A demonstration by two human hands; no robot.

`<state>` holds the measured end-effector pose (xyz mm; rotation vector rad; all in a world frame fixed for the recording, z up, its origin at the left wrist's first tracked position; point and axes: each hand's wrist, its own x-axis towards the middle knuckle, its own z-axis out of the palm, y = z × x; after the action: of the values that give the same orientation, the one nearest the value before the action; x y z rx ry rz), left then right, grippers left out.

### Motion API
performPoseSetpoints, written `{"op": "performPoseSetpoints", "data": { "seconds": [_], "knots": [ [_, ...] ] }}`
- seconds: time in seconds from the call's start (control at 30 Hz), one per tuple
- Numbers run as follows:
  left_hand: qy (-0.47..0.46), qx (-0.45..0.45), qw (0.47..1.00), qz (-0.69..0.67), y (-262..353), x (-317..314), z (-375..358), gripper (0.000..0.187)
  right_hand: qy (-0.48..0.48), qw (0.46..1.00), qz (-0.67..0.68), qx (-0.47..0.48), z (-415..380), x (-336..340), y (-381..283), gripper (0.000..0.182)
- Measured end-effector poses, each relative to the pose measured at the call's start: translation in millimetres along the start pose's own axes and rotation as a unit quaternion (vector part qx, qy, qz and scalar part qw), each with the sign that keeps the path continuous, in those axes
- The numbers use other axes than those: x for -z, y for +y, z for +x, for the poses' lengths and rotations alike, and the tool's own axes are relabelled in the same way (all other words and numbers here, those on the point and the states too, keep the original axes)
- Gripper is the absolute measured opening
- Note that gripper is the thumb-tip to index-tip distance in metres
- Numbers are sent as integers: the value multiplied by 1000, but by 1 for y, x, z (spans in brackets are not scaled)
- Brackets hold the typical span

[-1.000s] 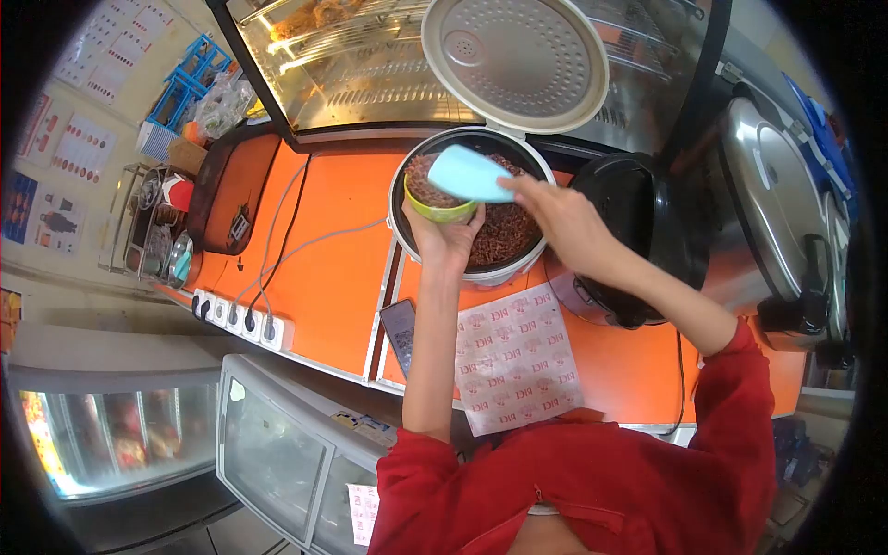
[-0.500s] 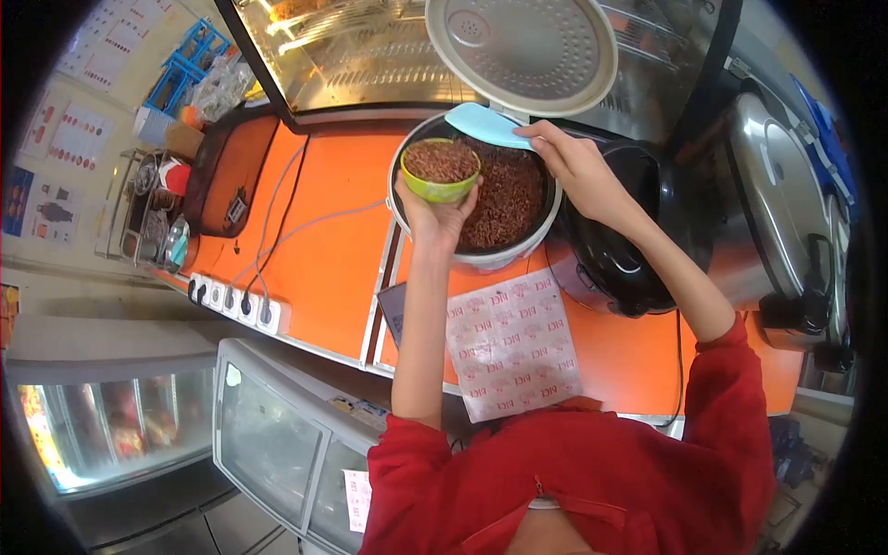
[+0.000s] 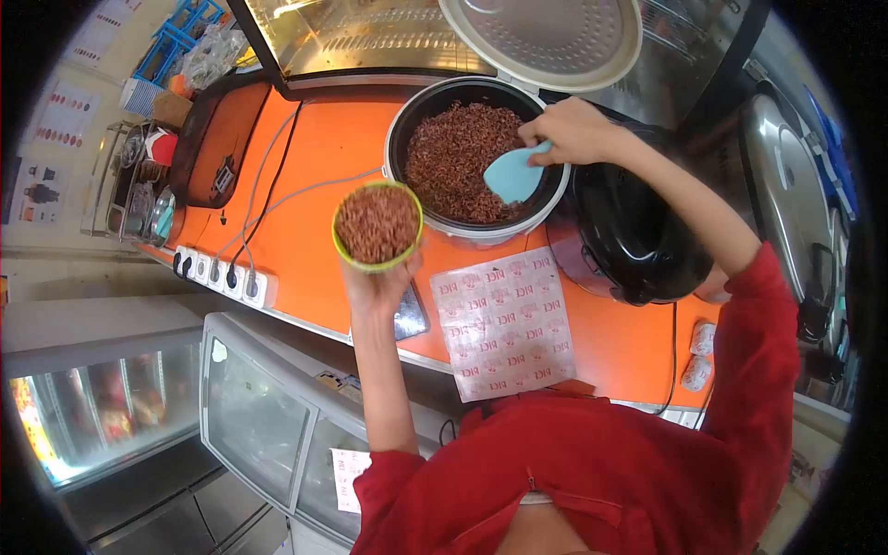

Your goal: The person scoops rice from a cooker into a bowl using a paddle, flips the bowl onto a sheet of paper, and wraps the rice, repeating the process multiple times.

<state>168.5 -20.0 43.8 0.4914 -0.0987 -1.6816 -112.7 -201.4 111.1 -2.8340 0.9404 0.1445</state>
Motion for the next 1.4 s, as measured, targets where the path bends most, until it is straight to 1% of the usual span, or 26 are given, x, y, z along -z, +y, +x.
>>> {"op": "performPoseSetpoints", "data": {
  "seconds": [0.03, 0.07, 0.1, 0.17, 0.23, 0.27, 0.33, 0.4, 0.43, 0.47, 0.5, 0.53, 0.67, 0.73, 0.77, 0.83, 0.87, 0.93, 0.97, 1.03, 1.07, 1.13, 1.17, 1.23, 1.37, 1.4],
  "knots": [
    [2, 21, 1000, -17, -3, 9, -7, 54, 0, 1000, 1, 0, 7, -12, -2, 29],
    [5, 43, 998, -35, -5, 16, -11, 53, 5, 998, 50, 25, 14, -24, -6, 29],
    [7, 42, 998, -35, -8, 20, -11, 53, 10, 994, 97, 51, 20, -33, -10, 29],
    [-5, 85, 993, -82, -19, 23, -9, 52, 2, 993, 112, 42, 29, -40, -14, 29],
    [-21, 86, 993, -74, -22, 23, -4, 53, -56, 988, 145, -3, 32, -39, -13, 28],
    [-5, 86, 995, -54, -21, 21, -2, 54, -58, 988, 143, -6, 30, -41, -10, 28],
    [8, 87, 996, -32, -20, 15, 1, 55, -18, 977, 207, 54, 29, -43, -5, 28],
    [41, 79, 996, -30, -21, 8, 1, 55, -17, 978, 197, 71, 39, -43, -5, 27],
    [41, 78, 996, -26, -20, 8, 1, 55, -18, 978, 187, 88, 45, -41, -7, 26],
    [9, 82, 997, -12, -20, 7, 1, 55, -14, 978, 188, 89, 53, -39, -10, 26],
    [-24, 87, 996, 1, -20, 6, 2, 54, -42, 978, 183, 92, 60, -36, -12, 26],
    [-15, 84, 996, -10, -21, 1, 2, 54, -70, 977, 177, 94, 65, -35, -11, 26],
    [1, 83, 996, -19, -17, 7, 2, 55, -87, 969, 204, 113, 79, -39, 1, 26],
    [0, 90, 994, -66, -17, 7, -2, 55, -148, 957, 235, 84, 85, -43, 5, 26],
    [0, 91, 994, -65, -16, 7, -5, 55, -147, 957, 235, 84, 86, -43, 7, 26],
    [5, 54, 998, -33, -15, 5, -9, 56, -173, 943, 275, 76, 87, -44, 10, 25],
    [5, 53, 998, -33, -14, 2, -10, 56, -173, 943, 275, 76, 87, -44, 10, 25],
    [68, -4, 997, -23, -10, -4, -12, 56, -188, 929, 313, 61, 87, -43, 12, 25],
    [67, -5, 997, -23, -8, -4, -11, 56, -187, 929, 312, 62, 88, -43, 12, 25],
    [13, -8, 1000, -17, -5, -5, -9, 55, -190, 916, 347, 64, 90, -46, 14, 24],
    [13, -7, 1000, -16, -5, -6, -8, 55, -189, 916, 347, 64, 92, -50, 17, 24],
    [6, -10, 1000, -9, -4, -8, -5, 55, -176, 868, 454, 101, 96, -53, 22, 22],
    [5, -11, 1000, -8, -5, -10, -5, 55, -175, 868, 454, 102, 95, -52, 23, 22],
    [23, -15, 1000, 14, -5, -15, -4, 56, -141, 875, 455, 86, 92, -46, 27, 21],
    [-2, -41, 996, 73, -9, -24, 3, 58, -98, 870, 477, 82, 72, -26, 31, 23],
    [35, -55, 994, 89, -12, -33, 5, 57, -61, 880, 468, 54, 62, -17, 31, 21]
  ]
}}
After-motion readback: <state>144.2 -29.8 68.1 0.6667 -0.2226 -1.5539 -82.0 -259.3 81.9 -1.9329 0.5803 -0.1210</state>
